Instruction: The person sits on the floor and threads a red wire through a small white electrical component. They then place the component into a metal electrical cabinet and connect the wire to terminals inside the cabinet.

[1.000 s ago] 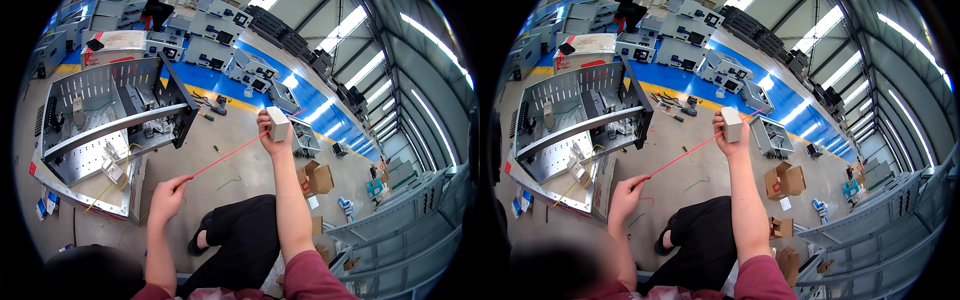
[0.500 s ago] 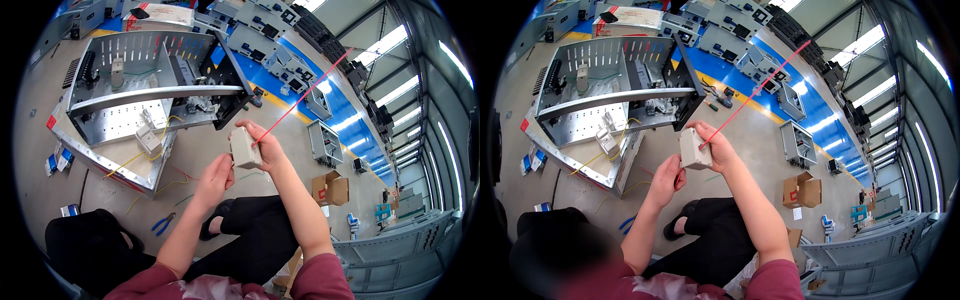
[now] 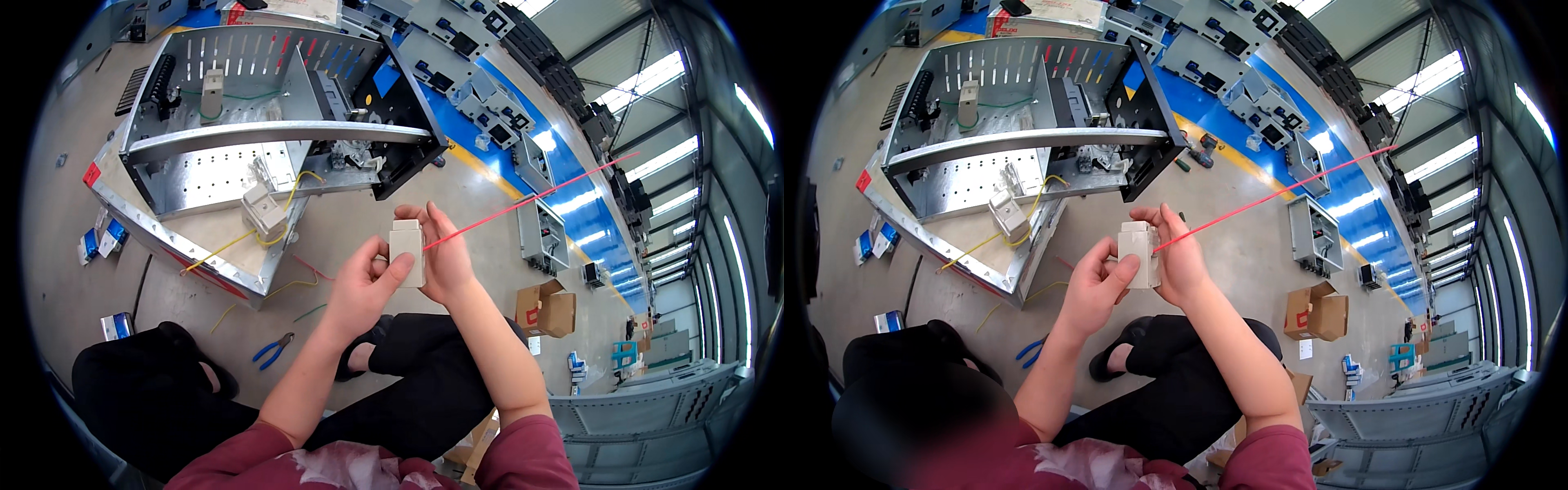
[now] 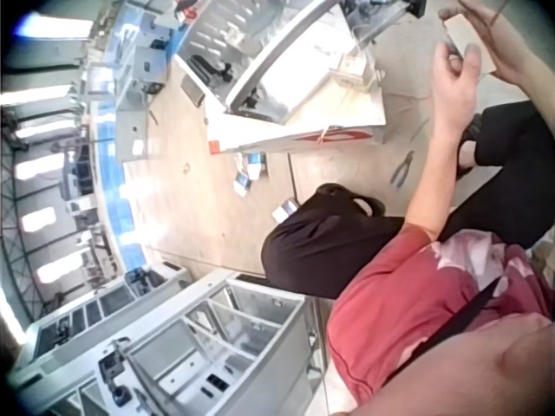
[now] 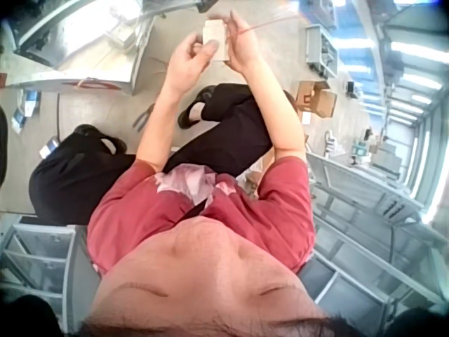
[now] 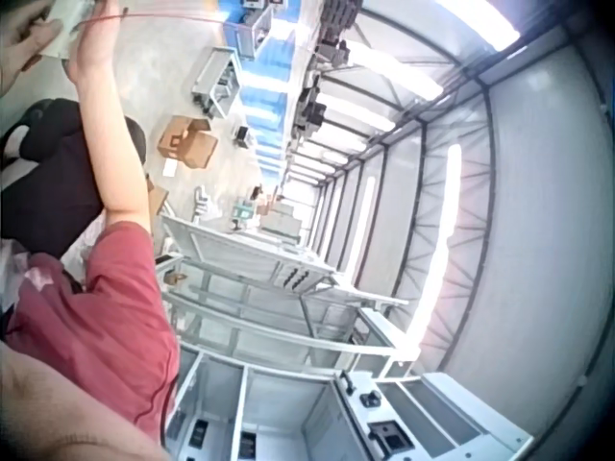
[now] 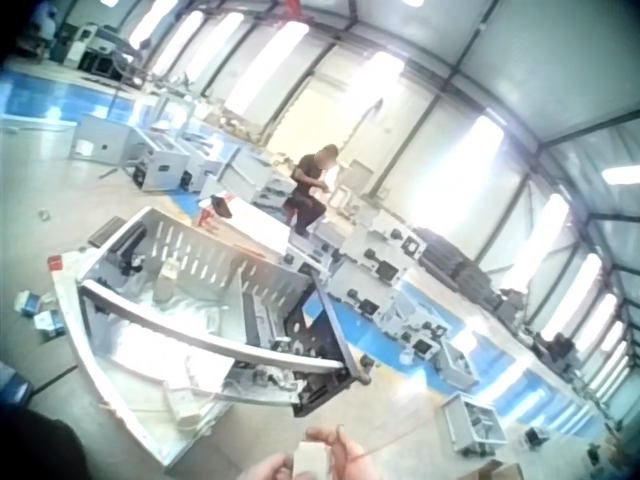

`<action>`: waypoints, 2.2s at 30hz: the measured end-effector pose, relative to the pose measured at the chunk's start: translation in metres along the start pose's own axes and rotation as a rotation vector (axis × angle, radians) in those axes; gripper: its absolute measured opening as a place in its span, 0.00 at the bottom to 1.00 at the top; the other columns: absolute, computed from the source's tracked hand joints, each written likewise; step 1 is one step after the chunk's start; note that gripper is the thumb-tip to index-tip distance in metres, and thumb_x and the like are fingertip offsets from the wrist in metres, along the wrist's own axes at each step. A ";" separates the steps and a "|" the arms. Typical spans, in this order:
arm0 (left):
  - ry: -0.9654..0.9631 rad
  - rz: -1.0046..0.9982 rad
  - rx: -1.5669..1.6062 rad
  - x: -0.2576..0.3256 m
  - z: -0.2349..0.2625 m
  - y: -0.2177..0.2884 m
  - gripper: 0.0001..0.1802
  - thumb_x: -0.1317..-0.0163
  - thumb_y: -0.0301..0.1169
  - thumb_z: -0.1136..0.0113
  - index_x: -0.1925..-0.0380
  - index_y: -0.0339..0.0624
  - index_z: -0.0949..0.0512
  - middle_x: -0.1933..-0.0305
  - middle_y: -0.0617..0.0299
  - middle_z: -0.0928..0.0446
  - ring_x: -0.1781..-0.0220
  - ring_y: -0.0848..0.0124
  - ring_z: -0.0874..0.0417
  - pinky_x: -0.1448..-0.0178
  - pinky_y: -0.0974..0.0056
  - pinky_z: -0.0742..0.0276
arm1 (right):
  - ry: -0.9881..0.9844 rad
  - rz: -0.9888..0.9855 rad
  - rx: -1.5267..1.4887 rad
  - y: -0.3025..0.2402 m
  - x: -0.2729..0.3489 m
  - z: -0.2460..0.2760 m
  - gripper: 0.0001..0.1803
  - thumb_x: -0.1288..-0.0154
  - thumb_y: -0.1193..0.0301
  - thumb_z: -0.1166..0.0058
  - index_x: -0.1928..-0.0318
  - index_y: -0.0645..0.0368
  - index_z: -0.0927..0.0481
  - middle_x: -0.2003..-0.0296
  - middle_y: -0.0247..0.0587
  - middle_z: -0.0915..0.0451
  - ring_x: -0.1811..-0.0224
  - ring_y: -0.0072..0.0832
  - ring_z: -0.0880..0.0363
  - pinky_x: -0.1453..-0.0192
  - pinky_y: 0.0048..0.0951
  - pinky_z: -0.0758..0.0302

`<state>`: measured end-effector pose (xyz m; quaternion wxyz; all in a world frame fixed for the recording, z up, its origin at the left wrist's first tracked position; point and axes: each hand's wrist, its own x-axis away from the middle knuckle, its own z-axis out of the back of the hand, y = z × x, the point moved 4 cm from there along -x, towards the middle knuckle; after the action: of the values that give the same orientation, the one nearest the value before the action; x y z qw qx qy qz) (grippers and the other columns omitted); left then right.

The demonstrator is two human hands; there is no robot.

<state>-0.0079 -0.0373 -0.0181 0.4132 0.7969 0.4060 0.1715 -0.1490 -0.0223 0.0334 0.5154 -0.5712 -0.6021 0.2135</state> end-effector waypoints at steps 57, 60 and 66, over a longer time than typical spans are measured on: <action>0.042 -0.108 -0.253 0.048 -0.022 0.053 0.14 0.27 0.21 0.36 0.45 0.32 0.24 0.75 0.61 0.15 0.76 0.77 0.15 0.69 0.72 0.23 | -0.065 0.479 0.167 -0.003 0.078 -0.024 0.50 0.34 0.47 0.34 0.21 0.61 0.37 0.29 0.53 0.28 0.25 0.50 0.27 0.29 0.53 0.19; 0.030 0.014 -0.038 0.051 -0.025 0.057 0.13 0.25 0.24 0.36 0.45 0.34 0.24 0.76 0.60 0.15 0.77 0.78 0.16 0.70 0.72 0.25 | -0.073 0.457 0.077 0.003 0.077 -0.026 0.51 0.32 0.41 0.39 0.20 0.60 0.38 0.28 0.52 0.28 0.23 0.52 0.29 0.27 0.53 0.22; -0.218 0.242 0.428 0.050 -0.025 0.048 0.13 0.20 0.30 0.45 0.41 0.35 0.27 0.76 0.53 0.16 0.79 0.71 0.20 0.72 0.69 0.26 | -0.068 0.501 0.152 0.006 0.072 -0.028 0.55 0.36 0.34 0.42 0.20 0.59 0.37 0.28 0.50 0.28 0.22 0.53 0.30 0.23 0.53 0.28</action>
<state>0.0317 -0.0007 0.0324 0.2529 0.9226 0.2880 0.0432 -0.1087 0.0354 0.0660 0.4673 -0.6546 -0.4410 0.3983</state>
